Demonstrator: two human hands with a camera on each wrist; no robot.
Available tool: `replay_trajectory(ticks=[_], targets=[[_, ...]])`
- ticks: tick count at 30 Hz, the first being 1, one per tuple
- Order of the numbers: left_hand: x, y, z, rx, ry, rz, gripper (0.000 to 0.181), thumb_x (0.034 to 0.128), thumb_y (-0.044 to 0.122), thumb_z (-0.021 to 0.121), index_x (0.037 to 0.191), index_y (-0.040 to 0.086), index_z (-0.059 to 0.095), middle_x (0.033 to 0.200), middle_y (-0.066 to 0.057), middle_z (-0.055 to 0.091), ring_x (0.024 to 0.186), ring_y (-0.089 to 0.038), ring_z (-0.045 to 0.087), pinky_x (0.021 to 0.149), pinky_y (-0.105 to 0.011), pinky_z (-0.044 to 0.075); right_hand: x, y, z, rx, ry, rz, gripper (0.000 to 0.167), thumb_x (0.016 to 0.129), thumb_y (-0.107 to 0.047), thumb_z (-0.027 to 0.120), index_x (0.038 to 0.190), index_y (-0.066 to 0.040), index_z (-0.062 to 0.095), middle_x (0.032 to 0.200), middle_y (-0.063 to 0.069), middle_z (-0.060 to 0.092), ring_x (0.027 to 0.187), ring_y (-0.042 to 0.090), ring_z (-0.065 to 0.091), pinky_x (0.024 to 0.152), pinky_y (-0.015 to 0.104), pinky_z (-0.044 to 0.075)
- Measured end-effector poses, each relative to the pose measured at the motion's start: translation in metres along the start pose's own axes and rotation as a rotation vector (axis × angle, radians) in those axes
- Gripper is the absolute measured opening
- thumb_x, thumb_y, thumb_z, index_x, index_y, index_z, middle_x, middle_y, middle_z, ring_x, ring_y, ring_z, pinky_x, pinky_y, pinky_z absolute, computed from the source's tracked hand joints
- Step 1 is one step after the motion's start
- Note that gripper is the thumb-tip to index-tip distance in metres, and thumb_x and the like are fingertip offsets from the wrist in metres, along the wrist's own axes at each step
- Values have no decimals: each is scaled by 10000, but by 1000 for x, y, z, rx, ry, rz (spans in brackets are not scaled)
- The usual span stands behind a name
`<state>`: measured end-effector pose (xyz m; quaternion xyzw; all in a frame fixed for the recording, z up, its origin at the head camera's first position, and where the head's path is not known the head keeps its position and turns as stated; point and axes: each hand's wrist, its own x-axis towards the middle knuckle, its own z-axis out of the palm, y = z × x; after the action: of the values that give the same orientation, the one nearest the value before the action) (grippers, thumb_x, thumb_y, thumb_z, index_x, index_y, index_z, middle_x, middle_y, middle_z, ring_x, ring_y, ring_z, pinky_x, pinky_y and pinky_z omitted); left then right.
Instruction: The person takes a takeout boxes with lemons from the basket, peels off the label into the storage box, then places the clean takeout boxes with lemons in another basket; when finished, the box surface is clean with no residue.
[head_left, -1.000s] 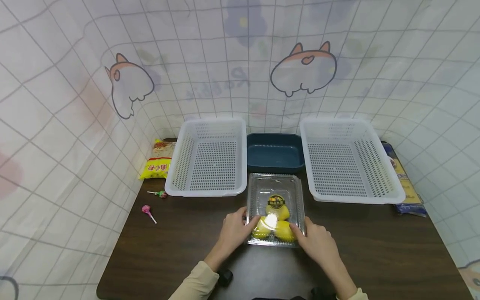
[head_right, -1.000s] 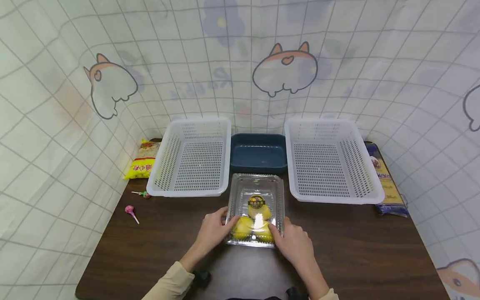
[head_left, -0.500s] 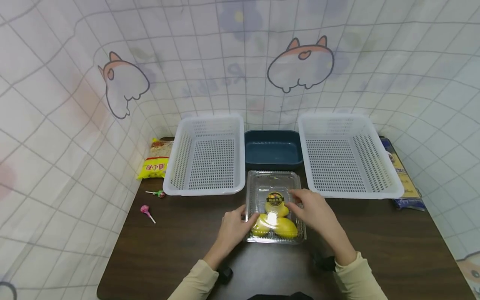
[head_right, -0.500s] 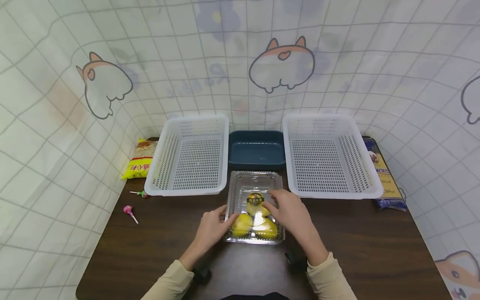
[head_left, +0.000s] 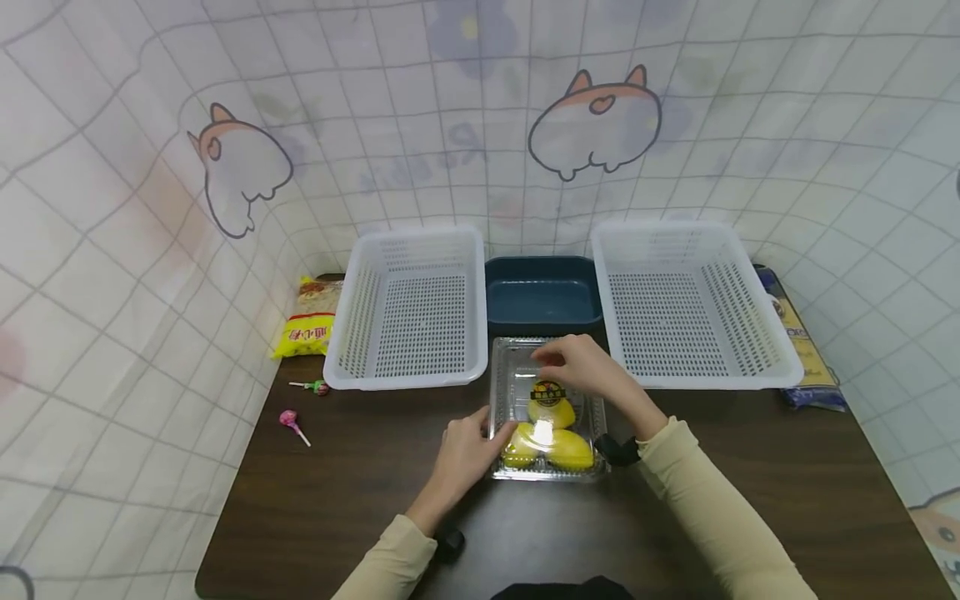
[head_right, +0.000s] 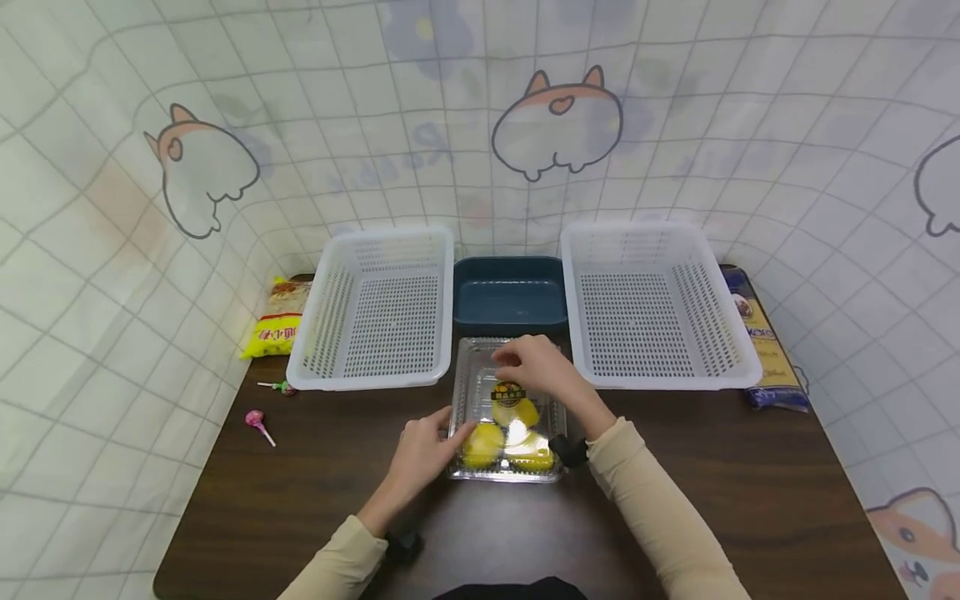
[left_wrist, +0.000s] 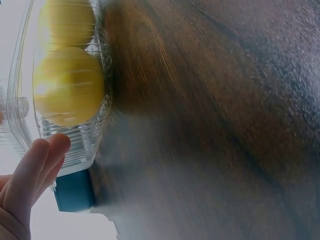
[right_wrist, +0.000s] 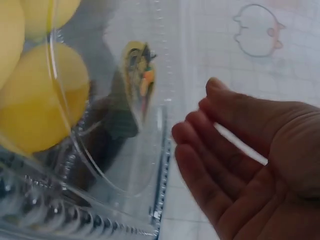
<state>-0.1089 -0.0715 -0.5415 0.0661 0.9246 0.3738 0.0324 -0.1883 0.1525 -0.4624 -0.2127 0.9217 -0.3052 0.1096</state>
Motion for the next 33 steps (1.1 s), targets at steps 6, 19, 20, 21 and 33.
replay_trajectory(ticks=[6, 19, 20, 21, 33], targets=[[0, 1, 0, -17, -13, -13, 437, 914, 518, 638, 1082, 118, 692, 688, 14, 690, 489, -40, 477, 444, -226, 391, 17, 2, 4, -29, -89, -50, 287, 929, -215, 694, 1195, -111, 722, 1182, 69, 737, 1033, 220, 704, 846, 354, 582], [-2, 1, 0, -20, -3, -28, 431, 914, 516, 640, 1090, 127, 692, 700, 24, 689, 501, -37, 462, 453, -218, 375, 31, 6, 7, -92, -194, -83, 217, 921, -189, 702, 1125, -133, 755, 1138, 36, 746, 997, 178, 691, 859, 341, 571], [-2, 1, 0, -20, -3, -28, 431, 915, 516, 639, 1091, 127, 692, 706, 22, 692, 503, -38, 463, 454, -219, 376, 31, 6, 7, -97, -196, -88, 203, 920, -179, 702, 1109, -134, 760, 1128, 33, 748, 985, 172, 687, 852, 337, 570], [-2, 1, 0, -17, -3, -28, 436, 915, 520, 637, 1095, 127, 691, 714, 20, 696, 505, -38, 463, 457, -218, 376, 32, 6, 7, -97, -200, -88, 193, 916, -172, 706, 1096, -135, 766, 1121, 28, 748, 973, 163, 682, 845, 333, 567], [-2, 2, 1, -18, -3, -38, 489, 921, 504, 641, 1179, 91, 679, 824, -39, 750, 525, -50, 491, 464, -217, 389, 33, 10, 12, -88, -236, -98, 123, 886, -80, 721, 979, -126, 789, 996, 10, 767, 887, 130, 683, 780, 300, 580]])
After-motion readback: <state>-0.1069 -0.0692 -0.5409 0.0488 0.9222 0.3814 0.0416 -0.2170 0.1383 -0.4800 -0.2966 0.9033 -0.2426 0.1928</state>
